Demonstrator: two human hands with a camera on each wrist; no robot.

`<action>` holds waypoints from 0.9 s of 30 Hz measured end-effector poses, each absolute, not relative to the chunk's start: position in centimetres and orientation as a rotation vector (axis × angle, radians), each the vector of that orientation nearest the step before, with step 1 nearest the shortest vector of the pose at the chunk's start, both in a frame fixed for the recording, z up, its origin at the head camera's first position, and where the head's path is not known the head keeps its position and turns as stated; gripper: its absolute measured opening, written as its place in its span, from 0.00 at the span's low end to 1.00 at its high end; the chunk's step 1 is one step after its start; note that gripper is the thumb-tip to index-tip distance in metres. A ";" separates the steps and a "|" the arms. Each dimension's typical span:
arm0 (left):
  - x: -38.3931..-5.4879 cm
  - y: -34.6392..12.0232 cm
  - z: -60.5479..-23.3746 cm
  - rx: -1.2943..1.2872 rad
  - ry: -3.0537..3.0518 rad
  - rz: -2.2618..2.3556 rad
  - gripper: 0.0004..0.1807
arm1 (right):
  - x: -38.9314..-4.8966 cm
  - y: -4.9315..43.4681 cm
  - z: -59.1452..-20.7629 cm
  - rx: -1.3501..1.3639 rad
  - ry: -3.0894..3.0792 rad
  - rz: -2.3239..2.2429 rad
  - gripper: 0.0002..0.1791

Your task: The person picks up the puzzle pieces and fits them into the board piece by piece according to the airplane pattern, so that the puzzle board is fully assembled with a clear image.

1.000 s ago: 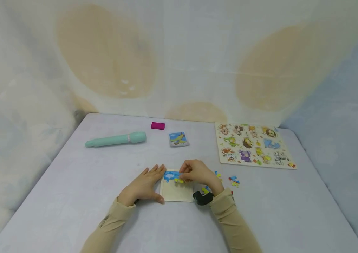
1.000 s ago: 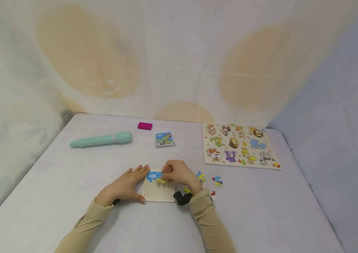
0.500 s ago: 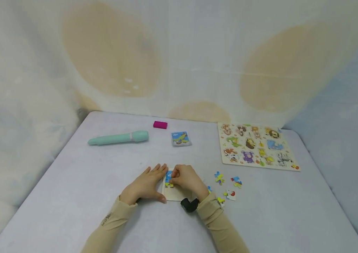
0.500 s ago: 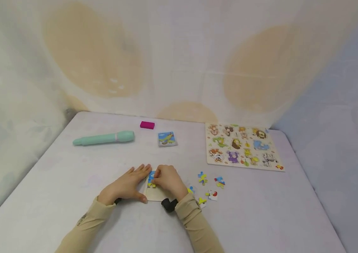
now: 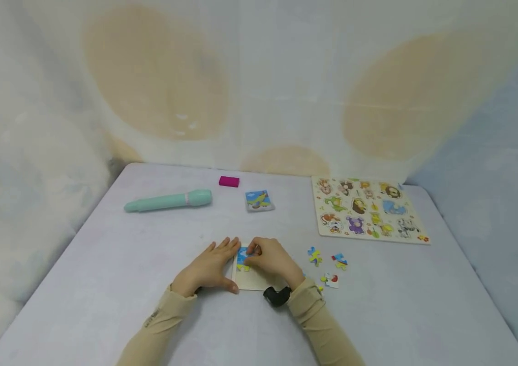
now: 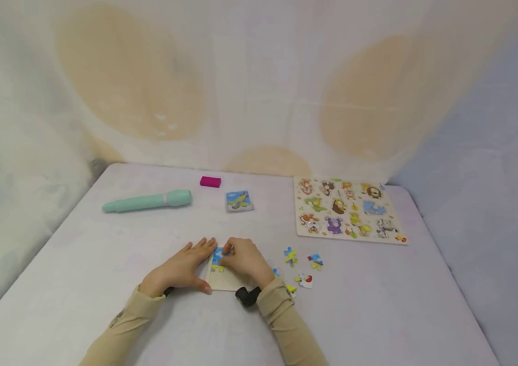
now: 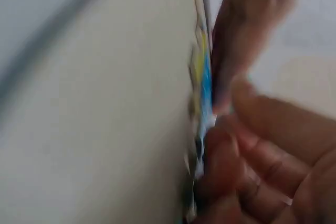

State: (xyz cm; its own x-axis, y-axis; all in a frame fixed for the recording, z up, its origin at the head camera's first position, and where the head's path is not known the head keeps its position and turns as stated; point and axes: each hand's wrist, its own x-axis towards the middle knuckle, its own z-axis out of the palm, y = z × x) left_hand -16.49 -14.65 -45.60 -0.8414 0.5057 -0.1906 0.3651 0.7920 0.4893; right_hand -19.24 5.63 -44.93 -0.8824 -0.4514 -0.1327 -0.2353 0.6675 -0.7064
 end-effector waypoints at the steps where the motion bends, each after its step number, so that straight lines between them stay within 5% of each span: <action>1: -16.5 -14.5 -45.7 0.660 2.667 0.638 0.60 | -19.4 6.4 -44.9 -0.565 2.557 -1.069 0.08; 13: -16.3 -15.2 -45.6 0.606 2.682 0.583 0.61 | -20.0 17.8 -44.4 -0.248 2.604 -1.126 0.19; 21: -16.2 -15.4 -45.7 0.587 2.681 0.612 0.61 | -20.1 19.1 -44.4 -0.301 2.630 -0.959 0.22; 27: -16.2 -15.1 -45.8 0.597 2.689 0.598 0.61 | -20.1 18.8 -44.0 -0.293 2.600 -1.077 0.15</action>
